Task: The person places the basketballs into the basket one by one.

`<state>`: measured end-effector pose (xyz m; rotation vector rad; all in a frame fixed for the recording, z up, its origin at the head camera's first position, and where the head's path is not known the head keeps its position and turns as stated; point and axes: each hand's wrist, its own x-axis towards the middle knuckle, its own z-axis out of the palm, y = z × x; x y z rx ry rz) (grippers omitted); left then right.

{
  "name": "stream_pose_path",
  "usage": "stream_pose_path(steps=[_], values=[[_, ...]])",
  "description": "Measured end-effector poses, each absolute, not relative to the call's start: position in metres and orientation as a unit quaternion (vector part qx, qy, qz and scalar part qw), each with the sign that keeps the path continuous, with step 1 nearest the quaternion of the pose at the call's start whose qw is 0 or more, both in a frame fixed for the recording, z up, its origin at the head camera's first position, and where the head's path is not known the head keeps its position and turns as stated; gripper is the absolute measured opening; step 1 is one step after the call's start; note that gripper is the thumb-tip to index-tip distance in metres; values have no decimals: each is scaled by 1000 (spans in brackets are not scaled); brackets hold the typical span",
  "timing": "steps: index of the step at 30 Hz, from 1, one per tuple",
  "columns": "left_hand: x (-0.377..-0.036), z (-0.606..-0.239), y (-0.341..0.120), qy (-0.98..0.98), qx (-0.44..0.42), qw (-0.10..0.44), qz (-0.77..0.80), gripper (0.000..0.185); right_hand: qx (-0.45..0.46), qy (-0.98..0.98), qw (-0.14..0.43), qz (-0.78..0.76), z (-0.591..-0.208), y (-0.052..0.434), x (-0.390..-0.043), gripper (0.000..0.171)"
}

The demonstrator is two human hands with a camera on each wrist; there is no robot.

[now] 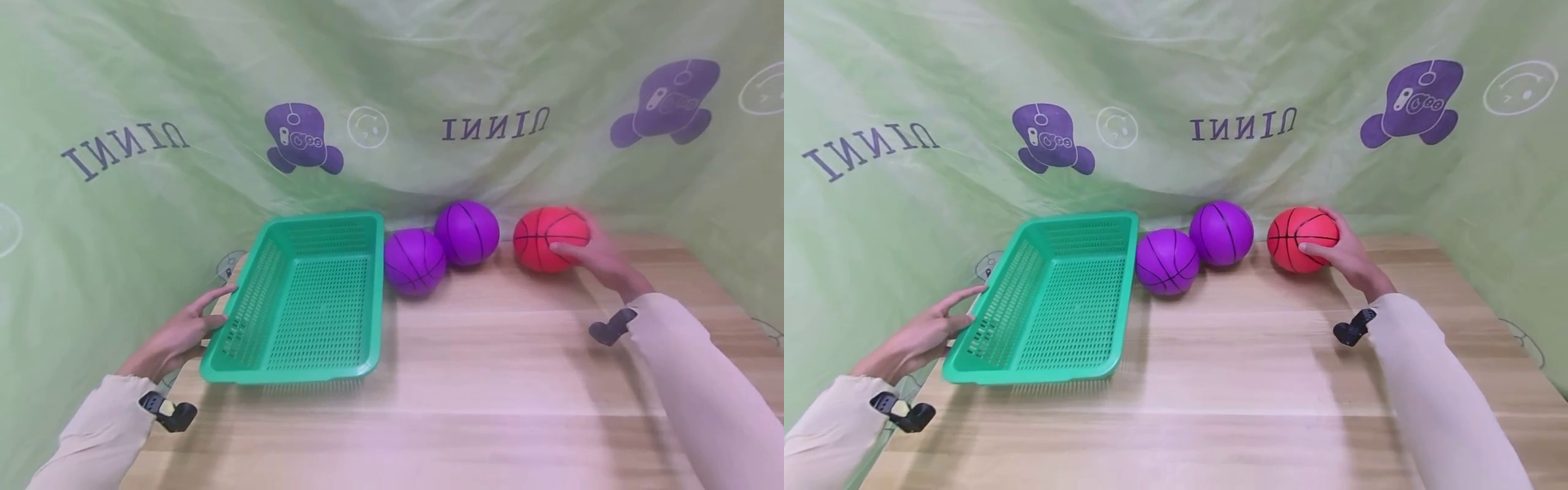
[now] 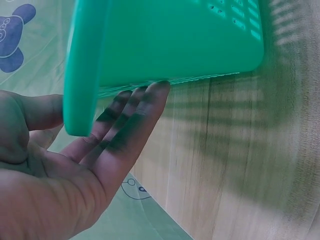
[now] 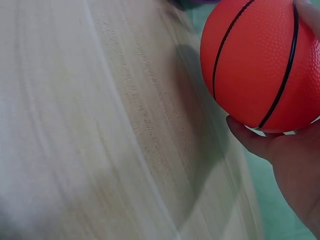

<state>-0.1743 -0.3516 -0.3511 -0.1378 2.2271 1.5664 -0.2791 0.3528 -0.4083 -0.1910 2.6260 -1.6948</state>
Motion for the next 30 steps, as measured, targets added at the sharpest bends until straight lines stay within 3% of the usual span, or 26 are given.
stream_pose_path(steps=[14,30], values=[[-176,-350,-350,806,-46,205,554,66,-87,838,-6,-538,-398,337,-246,84],[-176,-349,-350,803,-32,204,559,65,-98,848,16,-520,-384,316,-226,90]])
